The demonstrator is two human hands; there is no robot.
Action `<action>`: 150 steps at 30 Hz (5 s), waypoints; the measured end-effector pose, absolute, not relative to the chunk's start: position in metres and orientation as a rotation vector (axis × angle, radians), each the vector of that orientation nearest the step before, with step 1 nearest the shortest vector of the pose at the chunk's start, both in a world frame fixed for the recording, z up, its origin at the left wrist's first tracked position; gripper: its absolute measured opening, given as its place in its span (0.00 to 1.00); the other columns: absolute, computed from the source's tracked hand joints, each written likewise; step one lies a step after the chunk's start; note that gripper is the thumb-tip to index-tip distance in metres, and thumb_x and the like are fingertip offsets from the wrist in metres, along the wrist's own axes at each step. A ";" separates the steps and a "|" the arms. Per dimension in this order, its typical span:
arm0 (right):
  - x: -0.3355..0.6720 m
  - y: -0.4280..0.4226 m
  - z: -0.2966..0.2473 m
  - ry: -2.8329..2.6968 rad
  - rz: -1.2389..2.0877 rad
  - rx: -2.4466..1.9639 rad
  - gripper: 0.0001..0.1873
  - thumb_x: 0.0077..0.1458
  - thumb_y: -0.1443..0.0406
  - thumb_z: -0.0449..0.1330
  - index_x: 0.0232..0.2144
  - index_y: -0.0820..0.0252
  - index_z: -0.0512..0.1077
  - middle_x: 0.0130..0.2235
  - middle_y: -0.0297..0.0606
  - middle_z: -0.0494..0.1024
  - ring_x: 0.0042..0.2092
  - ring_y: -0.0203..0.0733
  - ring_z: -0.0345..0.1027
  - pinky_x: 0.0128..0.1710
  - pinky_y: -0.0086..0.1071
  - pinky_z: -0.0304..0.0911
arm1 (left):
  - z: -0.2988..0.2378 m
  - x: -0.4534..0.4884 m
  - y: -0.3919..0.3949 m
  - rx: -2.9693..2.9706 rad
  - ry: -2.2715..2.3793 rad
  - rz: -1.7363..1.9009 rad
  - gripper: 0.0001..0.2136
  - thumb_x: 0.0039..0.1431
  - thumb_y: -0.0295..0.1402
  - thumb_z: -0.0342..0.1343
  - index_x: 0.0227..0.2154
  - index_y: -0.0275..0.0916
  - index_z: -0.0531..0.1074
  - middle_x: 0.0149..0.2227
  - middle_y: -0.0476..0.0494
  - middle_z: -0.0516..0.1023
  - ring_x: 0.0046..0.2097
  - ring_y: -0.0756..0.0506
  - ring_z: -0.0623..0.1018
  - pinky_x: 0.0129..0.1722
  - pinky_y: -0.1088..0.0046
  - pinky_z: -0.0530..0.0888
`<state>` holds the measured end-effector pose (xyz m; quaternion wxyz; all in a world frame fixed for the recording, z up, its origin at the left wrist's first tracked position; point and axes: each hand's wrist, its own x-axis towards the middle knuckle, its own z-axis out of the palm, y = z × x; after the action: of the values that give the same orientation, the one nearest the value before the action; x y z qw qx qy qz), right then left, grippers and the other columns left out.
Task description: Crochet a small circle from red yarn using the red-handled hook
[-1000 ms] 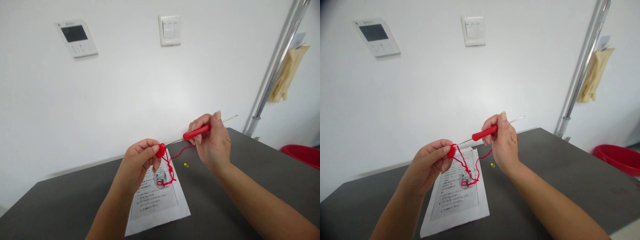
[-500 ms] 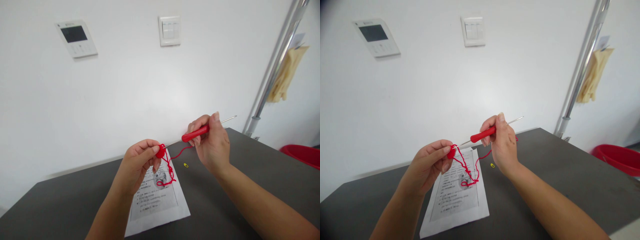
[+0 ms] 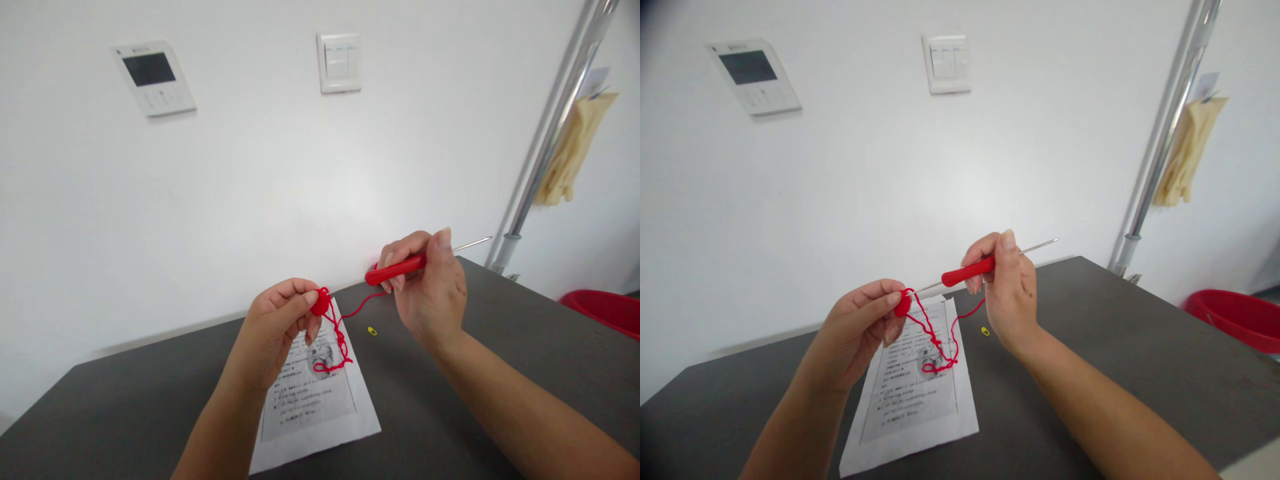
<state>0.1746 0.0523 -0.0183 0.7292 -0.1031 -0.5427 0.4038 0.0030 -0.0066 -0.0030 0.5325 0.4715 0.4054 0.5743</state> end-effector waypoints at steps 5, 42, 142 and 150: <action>0.174 0.053 -0.017 -1.190 0.904 -0.210 0.27 0.67 0.47 0.51 0.24 0.56 0.72 0.17 0.29 0.64 0.22 0.35 0.60 0.24 0.32 0.56 | -0.003 0.005 -0.006 1.100 0.944 1.346 0.11 0.45 0.35 0.70 0.25 0.34 0.75 0.14 0.54 0.70 0.16 0.56 0.65 0.17 0.82 0.58; 0.187 0.039 -0.014 -1.416 1.162 -0.167 0.12 0.60 0.61 0.61 0.27 0.60 0.75 0.16 0.28 0.68 0.19 0.31 0.57 0.19 0.26 0.53 | -0.008 -0.003 -0.003 0.897 0.530 1.316 0.08 0.47 0.27 0.70 0.24 0.30 0.76 0.22 0.50 0.72 0.16 0.63 0.59 0.17 0.92 0.64; 0.181 0.032 -0.017 -1.884 0.387 -0.240 0.07 0.59 0.72 0.58 0.34 0.57 0.73 0.31 0.35 0.81 0.33 0.38 0.77 0.34 0.31 0.72 | -0.002 0.013 -0.021 1.257 1.095 1.720 0.00 0.53 0.28 0.63 0.28 0.39 0.79 0.20 0.53 0.78 0.23 0.53 0.74 0.25 0.80 0.70; 0.173 0.034 -0.013 -1.691 1.023 -0.420 0.05 0.57 0.64 0.64 0.33 0.60 0.75 0.31 0.37 0.83 0.33 0.38 0.79 0.32 0.29 0.74 | -0.002 0.009 -0.016 1.136 1.131 1.807 0.05 0.47 0.29 0.67 0.29 0.37 0.81 0.25 0.48 0.80 0.26 0.53 0.71 0.28 0.78 0.69</action>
<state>0.1731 0.0337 -0.0135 0.5316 -0.1761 -0.7090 0.4287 0.0095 -0.0163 -0.0018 0.3550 0.4398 0.4377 0.6993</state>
